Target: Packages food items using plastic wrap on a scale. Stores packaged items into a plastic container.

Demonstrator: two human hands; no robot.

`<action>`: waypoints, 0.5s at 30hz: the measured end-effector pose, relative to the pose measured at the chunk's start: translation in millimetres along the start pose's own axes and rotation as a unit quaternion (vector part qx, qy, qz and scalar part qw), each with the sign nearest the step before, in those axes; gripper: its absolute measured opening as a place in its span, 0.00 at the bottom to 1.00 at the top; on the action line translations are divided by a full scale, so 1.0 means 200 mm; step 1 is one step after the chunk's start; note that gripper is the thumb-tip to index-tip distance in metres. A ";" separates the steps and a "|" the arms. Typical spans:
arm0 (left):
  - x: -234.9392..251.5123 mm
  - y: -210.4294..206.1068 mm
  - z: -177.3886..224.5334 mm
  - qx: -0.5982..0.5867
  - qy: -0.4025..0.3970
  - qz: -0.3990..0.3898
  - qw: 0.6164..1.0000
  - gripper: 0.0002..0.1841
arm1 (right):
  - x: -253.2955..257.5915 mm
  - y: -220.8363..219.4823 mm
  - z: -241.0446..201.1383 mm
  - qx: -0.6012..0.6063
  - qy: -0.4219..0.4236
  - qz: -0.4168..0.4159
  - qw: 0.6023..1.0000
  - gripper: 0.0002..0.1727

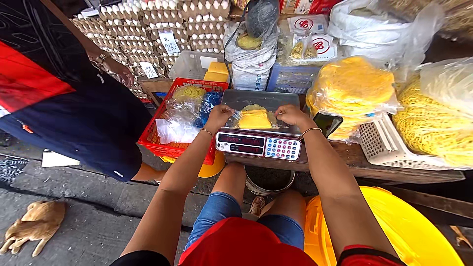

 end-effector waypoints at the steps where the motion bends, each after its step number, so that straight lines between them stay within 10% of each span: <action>1: -0.01 0.00 0.00 -0.016 -0.010 0.002 1.000 0.09 | -0.02 0.01 0.00 0.012 0.002 0.004 1.000 0.11; 15: -0.41 0.04 -0.13 0.010 -0.240 0.030 0.970 0.05 | -0.53 -0.10 0.06 0.077 0.108 0.100 0.986 0.04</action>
Point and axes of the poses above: each hand's wrist, its own x-axis towards the middle knuckle, its own y-axis out of the back of the hand, z = x × y, the point moved 1 cm from there along x, towards the middle knuckle, and after that the axes turned 1 degree about y, right-handed, at the moved point
